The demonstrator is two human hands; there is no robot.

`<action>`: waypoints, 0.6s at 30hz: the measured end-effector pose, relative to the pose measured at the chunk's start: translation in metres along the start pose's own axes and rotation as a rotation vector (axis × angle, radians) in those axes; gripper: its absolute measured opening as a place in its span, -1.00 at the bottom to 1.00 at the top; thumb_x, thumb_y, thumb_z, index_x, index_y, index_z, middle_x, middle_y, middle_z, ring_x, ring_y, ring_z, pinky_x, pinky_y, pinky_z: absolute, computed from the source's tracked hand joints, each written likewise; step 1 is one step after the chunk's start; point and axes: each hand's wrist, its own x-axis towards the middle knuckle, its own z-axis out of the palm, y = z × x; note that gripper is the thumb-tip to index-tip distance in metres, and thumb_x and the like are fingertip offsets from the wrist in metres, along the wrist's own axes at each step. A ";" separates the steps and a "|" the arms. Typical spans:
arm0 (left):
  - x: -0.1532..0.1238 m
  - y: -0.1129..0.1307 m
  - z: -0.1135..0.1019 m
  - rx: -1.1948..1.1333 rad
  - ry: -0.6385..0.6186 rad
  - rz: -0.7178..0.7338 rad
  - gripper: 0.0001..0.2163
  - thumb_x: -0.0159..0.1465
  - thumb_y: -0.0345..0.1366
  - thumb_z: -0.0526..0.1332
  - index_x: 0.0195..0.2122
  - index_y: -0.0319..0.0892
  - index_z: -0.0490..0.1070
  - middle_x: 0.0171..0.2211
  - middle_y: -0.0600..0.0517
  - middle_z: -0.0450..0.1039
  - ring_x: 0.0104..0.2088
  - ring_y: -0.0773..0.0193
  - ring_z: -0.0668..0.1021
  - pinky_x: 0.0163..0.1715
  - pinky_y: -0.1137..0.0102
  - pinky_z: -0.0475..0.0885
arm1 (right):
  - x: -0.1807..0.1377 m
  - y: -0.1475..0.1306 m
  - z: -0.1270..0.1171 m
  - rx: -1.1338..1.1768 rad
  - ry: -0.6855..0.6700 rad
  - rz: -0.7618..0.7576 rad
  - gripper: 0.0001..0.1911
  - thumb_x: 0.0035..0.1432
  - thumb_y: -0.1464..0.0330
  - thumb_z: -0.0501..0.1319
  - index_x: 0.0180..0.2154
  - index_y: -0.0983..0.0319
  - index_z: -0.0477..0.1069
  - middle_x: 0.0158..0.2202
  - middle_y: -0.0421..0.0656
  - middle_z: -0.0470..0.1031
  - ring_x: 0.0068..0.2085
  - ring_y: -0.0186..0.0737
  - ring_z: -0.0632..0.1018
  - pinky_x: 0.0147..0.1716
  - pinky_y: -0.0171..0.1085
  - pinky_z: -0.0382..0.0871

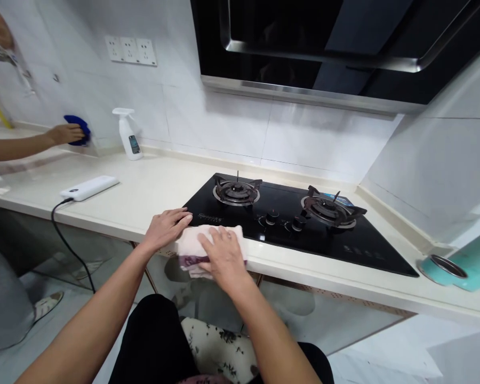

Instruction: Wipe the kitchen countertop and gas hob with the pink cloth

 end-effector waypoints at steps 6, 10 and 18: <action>-0.002 0.001 0.000 0.018 0.024 0.036 -0.55 0.47 0.10 -0.01 0.12 0.13 0.58 0.32 0.03 0.47 0.31 -0.02 0.45 0.25 0.04 0.29 | -0.108 0.089 -0.028 -0.177 0.070 0.131 -0.25 0.18 0.09 0.46 0.32 0.11 0.34 0.34 0.05 0.41 0.32 0.16 0.40 0.25 0.05 0.23; -0.001 0.001 0.002 0.010 0.043 0.040 -0.56 0.44 0.11 0.04 0.12 0.11 0.59 0.31 0.03 0.48 0.31 -0.06 0.46 0.25 0.03 0.28 | -0.194 0.166 -0.049 -0.295 0.079 0.210 -0.29 0.24 0.00 0.35 0.32 0.12 0.35 0.33 0.07 0.42 0.31 0.18 0.42 0.21 0.05 0.30; 0.000 0.006 0.002 0.025 0.042 -0.003 -0.57 0.40 0.11 0.09 0.11 0.08 0.59 0.31 0.02 0.47 0.30 -0.09 0.45 0.26 0.03 0.27 | -0.300 0.261 -0.075 -0.335 0.160 0.394 -0.32 0.31 -0.09 0.09 0.30 0.13 0.35 0.26 0.06 0.48 0.27 0.19 0.47 0.21 0.10 0.29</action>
